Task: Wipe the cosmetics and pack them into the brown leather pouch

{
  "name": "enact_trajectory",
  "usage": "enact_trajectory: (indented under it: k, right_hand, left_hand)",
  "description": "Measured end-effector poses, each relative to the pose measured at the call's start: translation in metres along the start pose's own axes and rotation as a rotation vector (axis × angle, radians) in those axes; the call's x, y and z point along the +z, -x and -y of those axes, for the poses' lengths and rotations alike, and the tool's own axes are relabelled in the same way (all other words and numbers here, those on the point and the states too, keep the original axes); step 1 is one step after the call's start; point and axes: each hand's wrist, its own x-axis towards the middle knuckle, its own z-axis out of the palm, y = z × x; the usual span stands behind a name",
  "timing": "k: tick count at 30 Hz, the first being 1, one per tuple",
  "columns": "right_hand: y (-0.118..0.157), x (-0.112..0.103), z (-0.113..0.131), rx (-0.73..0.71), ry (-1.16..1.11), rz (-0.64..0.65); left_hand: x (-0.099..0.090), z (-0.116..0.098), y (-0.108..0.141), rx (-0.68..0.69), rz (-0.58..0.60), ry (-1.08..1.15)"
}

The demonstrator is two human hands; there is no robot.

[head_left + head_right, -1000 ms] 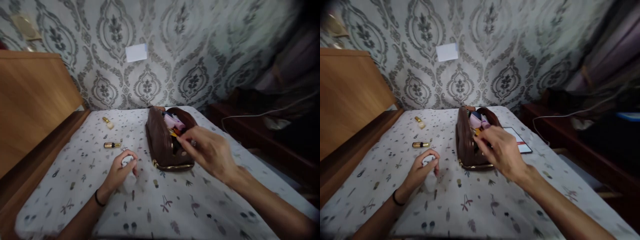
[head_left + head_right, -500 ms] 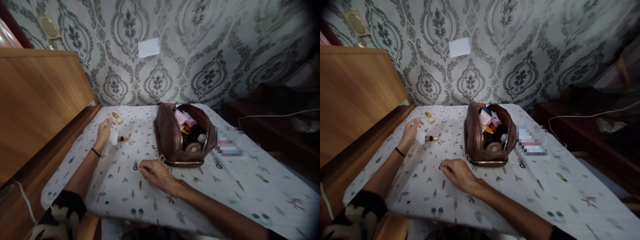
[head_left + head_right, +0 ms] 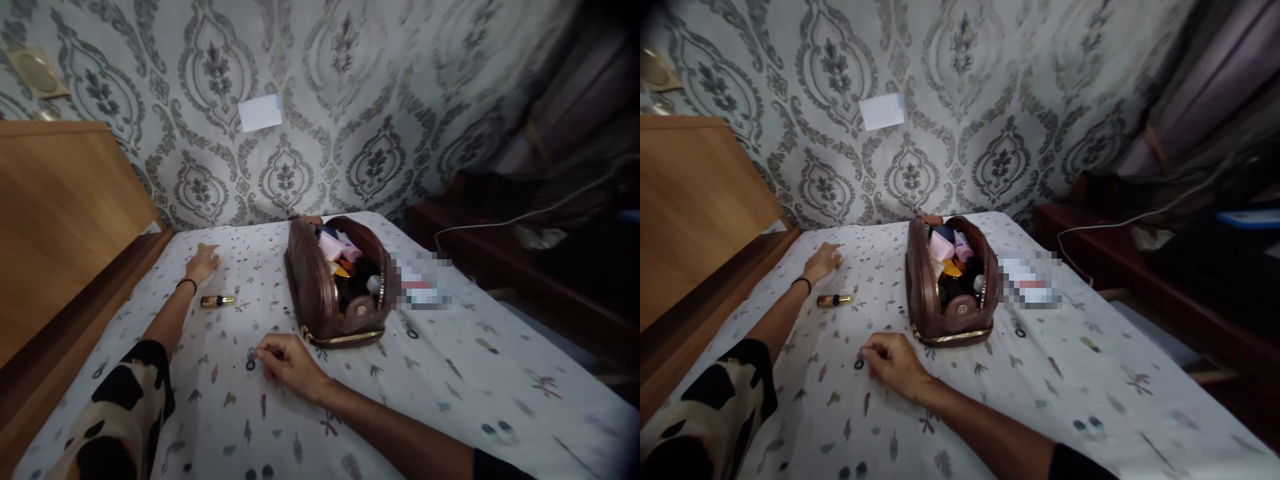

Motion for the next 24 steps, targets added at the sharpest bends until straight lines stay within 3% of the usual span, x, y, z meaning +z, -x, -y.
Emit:
enact_trajectory:
  k: [5,10,14,17,20,24]
  right_hand:
    - [-0.001,0.0,0.0,0.022,-0.059,-0.021]
    - [-0.004,-0.004,-0.002,0.046,-0.18,-0.029]
    - [-0.006,-0.006,0.003,0.053,-0.348,-0.067]
    - [-0.003,-0.007,0.01,0.061,-0.579,-0.091]
    - [0.002,-0.005,0.014,0.07,-0.709,-0.076]
    - [0.006,-0.001,0.014,0.133,-0.767,-0.038]
  left_hand:
    - [0.009,-0.011,0.006,0.027,0.024,-0.073]
    - [-0.01,-0.032,0.025,0.116,0.004,-0.027]
    - [-0.036,-0.053,0.084,0.333,0.136,0.227]
    - [-0.047,-0.065,0.141,0.498,0.213,0.27]
    - [-0.041,-0.071,0.182,0.681,0.173,0.245]
    - [-0.02,-0.065,0.2,0.818,0.048,0.19]
